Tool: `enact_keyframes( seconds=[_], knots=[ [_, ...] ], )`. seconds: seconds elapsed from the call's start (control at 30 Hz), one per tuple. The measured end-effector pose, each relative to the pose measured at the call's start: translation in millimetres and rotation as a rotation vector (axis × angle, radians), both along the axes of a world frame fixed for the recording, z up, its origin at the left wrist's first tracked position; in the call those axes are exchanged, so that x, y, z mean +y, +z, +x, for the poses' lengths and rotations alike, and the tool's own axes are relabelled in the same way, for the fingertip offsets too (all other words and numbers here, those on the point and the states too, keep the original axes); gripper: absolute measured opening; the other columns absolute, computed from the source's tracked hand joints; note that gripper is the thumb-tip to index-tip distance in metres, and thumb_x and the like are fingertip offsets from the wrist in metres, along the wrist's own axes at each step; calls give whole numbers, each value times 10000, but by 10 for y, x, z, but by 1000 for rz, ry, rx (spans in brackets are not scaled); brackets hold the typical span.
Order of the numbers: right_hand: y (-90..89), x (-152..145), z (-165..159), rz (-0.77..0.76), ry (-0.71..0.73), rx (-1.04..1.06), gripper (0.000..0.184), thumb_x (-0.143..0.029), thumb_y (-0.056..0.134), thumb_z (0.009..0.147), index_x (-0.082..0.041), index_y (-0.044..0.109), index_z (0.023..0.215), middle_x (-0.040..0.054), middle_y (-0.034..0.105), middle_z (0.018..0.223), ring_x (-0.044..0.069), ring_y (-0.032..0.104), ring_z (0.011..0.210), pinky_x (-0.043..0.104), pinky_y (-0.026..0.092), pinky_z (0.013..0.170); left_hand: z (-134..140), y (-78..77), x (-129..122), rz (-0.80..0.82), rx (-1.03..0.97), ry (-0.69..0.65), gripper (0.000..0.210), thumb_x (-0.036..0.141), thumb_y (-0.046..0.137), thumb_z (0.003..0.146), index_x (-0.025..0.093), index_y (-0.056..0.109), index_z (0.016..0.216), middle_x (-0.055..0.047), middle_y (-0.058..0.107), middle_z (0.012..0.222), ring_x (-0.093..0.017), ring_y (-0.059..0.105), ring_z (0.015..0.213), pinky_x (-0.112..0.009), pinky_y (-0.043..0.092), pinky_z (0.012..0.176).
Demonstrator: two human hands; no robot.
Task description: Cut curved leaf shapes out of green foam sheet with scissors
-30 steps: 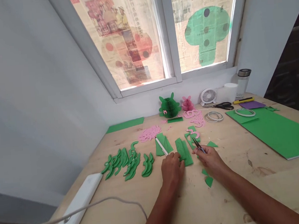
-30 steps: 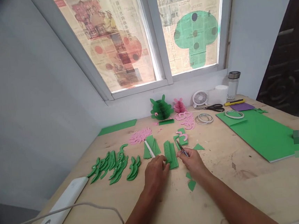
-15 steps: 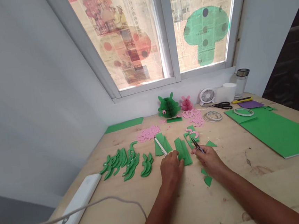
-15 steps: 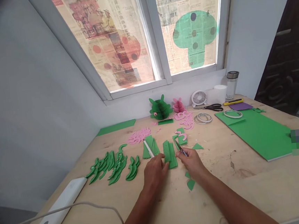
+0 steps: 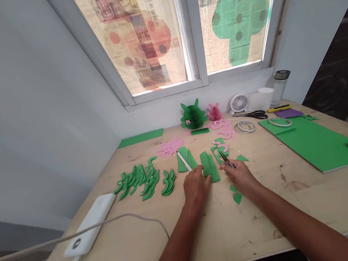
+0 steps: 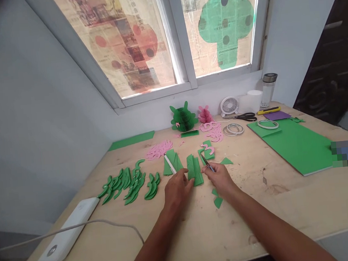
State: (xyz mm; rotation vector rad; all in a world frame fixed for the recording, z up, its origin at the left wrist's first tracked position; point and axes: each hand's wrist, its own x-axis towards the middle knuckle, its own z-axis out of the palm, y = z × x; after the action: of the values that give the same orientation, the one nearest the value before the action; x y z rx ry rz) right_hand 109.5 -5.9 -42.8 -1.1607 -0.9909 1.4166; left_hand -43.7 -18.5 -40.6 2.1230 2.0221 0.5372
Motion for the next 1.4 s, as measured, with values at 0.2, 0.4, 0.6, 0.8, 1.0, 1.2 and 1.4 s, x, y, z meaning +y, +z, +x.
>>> enact_keyframes(
  seconds=[0.2, 0.4, 0.6, 0.8, 1.0, 1.2, 1.4],
  knots=[
    [16, -11, 4, -11, 7, 2, 314, -436, 653, 629, -136, 604, 709, -120, 242, 392, 53, 146, 361, 221, 74, 375, 18, 4, 13, -16, 10, 11, 310, 285, 570, 769, 217, 556, 1071, -36, 659, 899, -192, 606, 878, -278, 407, 728],
    [36, -21, 0, -13, 9, 15, 292, -435, 653, 633, -155, 571, 658, -121, 232, 389, 50, 142, 355, 219, 78, 367, 30, -15, 29, -13, 24, 7, 322, 302, 569, 768, 218, 547, 1079, -41, 652, 926, -197, 600, 887, -284, 405, 731],
    [53, -18, 9, -9, 16, -2, 293, -428, 650, 623, -145, 597, 677, -120, 228, 387, 53, 157, 353, 218, 78, 364, 19, -39, 41, -14, 59, -4, 215, 259, 531, 792, 229, 574, 1001, -37, 642, 916, -188, 598, 872, -279, 395, 722],
    [49, -10, 7, -13, 4, 3, 292, -421, 655, 616, -142, 600, 678, -120, 228, 387, 51, 152, 354, 220, 66, 370, 17, -27, 46, -3, 86, -1, 161, 229, 477, 822, 233, 612, 910, -34, 645, 903, -179, 598, 841, -271, 382, 687],
    [55, -8, 11, -24, 13, 5, 280, -411, 652, 622, -144, 601, 687, -118, 238, 386, 51, 159, 346, 221, 69, 372, 10, -26, 52, 26, 34, 43, 160, 200, 469, 820, 223, 625, 849, -27, 663, 870, -166, 603, 795, -259, 375, 647],
    [6, -2, 21, -1, 27, 9, 278, -419, 646, 643, -149, 599, 691, -116, 234, 394, 58, 156, 359, 225, 67, 376, 5, -9, 10, 297, -155, 63, 186, 204, 436, 831, 196, 622, 823, -29, 657, 773, -149, 601, 693, -253, 404, 647],
    [-32, -11, 6, -6, 53, 57, 310, -460, 650, 675, -165, 556, 669, -117, 216, 398, 60, 154, 370, 225, 70, 376, 64, 4, -72, 411, -214, -36, 187, 212, 423, 838, 190, 608, 828, -36, 633, 742, -145, 598, 700, -242, 423, 655]
  ],
)
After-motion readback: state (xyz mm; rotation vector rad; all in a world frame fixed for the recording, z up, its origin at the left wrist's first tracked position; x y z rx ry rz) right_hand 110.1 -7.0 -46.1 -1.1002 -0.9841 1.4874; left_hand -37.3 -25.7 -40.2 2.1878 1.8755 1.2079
